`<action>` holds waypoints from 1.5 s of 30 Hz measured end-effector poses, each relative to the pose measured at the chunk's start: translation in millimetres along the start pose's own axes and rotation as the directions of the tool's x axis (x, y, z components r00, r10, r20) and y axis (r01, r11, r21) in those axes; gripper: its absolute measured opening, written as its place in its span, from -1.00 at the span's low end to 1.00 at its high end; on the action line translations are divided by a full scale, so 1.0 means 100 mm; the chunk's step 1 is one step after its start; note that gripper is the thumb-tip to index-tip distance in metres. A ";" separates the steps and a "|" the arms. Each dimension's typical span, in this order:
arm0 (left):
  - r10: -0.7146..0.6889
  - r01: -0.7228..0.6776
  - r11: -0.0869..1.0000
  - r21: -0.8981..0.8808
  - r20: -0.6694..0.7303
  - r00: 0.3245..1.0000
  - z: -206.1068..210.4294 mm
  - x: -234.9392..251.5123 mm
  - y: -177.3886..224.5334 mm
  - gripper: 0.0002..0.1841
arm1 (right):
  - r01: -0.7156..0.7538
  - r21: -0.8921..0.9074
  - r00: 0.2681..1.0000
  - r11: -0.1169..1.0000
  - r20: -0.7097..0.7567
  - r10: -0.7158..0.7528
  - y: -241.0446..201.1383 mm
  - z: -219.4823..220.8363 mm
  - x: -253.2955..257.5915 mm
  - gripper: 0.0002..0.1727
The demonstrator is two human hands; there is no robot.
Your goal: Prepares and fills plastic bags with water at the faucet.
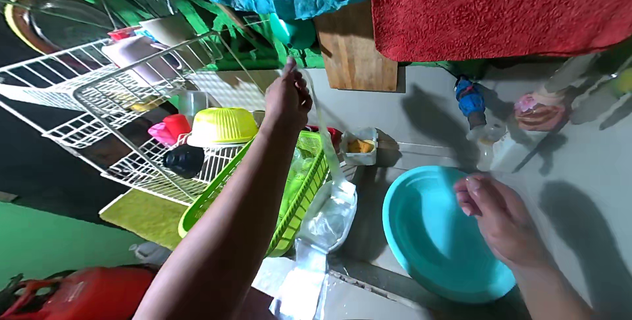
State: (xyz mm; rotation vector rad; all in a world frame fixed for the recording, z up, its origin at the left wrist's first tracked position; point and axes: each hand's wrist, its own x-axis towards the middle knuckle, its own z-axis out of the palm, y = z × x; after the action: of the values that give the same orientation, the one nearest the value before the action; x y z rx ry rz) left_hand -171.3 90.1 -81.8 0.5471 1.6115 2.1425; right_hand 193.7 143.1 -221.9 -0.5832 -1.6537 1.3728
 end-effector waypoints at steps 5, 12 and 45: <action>0.189 -0.170 0.978 -0.118 0.178 0.966 0.59 -0.27 0.37 -0.58 | 0.190 -0.013 0.981 0.982 -0.047 -0.190 -0.31 -0.20 0.14 -0.68; 0.365 -0.296 0.931 -0.214 0.556 0.747 1.06 -0.98 0.08 -0.63 | 0.334 -0.078 0.939 0.939 -0.057 -0.339 -0.54 -0.26 0.17 -0.73; 0.466 -0.410 0.884 -0.223 0.399 0.789 1.03 -0.98 0.89 -0.64 | 0.102 -0.481 0.624 0.871 0.712 0.321 0.76 1.94 0.30 -0.50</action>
State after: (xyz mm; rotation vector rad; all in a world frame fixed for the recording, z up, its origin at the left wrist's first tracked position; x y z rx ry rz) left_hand -41.8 98.1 24.1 1.3759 1.1622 2.1834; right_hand 0.6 85.6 -283.8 -0.3677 -2.7836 1.3913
